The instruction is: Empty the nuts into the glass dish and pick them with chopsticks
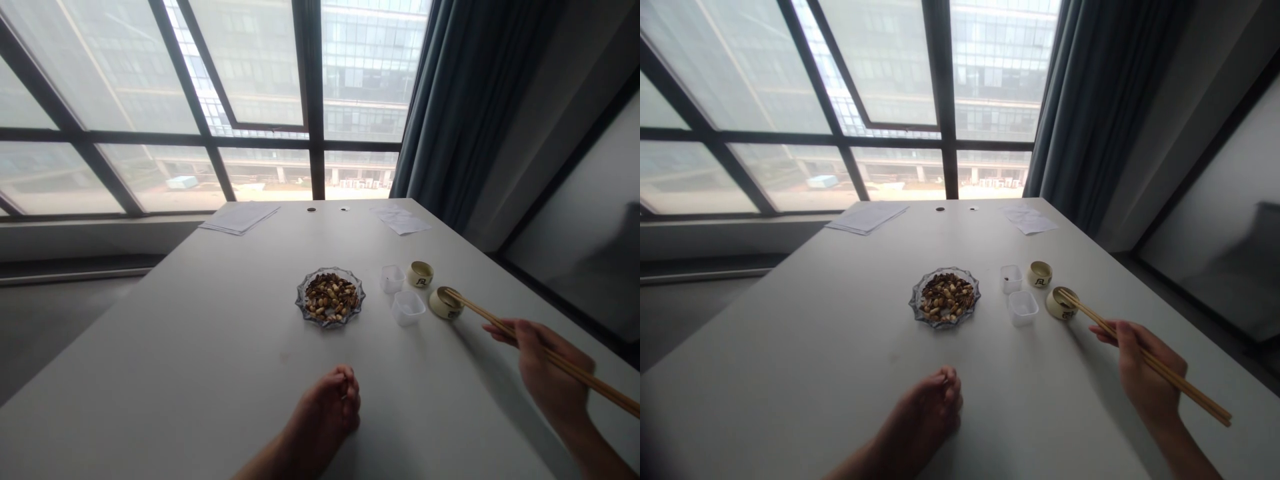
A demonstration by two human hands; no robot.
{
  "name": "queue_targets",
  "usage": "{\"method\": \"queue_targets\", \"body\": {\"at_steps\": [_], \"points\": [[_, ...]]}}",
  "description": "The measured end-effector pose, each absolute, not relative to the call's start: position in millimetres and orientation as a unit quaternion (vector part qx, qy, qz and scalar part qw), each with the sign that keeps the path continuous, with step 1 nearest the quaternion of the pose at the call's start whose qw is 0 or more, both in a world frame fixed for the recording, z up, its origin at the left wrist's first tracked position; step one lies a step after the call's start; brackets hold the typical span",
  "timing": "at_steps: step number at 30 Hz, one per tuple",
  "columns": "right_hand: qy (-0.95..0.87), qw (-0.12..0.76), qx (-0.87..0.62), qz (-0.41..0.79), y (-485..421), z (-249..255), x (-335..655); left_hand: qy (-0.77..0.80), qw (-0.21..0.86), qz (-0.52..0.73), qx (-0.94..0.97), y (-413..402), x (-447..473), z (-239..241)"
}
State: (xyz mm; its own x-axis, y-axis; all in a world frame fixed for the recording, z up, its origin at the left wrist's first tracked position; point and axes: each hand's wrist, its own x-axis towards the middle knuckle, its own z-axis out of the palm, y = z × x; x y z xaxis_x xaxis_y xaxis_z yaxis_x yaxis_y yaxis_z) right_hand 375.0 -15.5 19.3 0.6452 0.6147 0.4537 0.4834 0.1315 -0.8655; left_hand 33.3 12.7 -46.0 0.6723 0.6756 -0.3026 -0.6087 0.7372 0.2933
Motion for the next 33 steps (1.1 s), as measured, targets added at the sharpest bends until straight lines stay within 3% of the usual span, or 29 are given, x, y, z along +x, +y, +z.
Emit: {"method": "queue_targets", "body": {"at_steps": [7,15,25,33], "points": [[-0.484,0.610,-0.622,0.086,-2.6,60.4,328.1,0.196,0.915,0.350,0.052,12.9,34.3,-44.9],[-0.607,0.520,-0.546,0.249,45.9,116.0,252.7,0.205,0.914,0.346,0.049,12.5,35.2,-45.6],[-0.717,0.283,-0.579,0.267,94.9,111.3,191.5,0.164,0.927,0.334,0.049,16.5,36.4,-57.3],[-0.696,0.303,-0.560,0.331,111.0,99.4,202.6,0.144,0.933,0.322,0.063,18.1,35.3,-62.4]]}}
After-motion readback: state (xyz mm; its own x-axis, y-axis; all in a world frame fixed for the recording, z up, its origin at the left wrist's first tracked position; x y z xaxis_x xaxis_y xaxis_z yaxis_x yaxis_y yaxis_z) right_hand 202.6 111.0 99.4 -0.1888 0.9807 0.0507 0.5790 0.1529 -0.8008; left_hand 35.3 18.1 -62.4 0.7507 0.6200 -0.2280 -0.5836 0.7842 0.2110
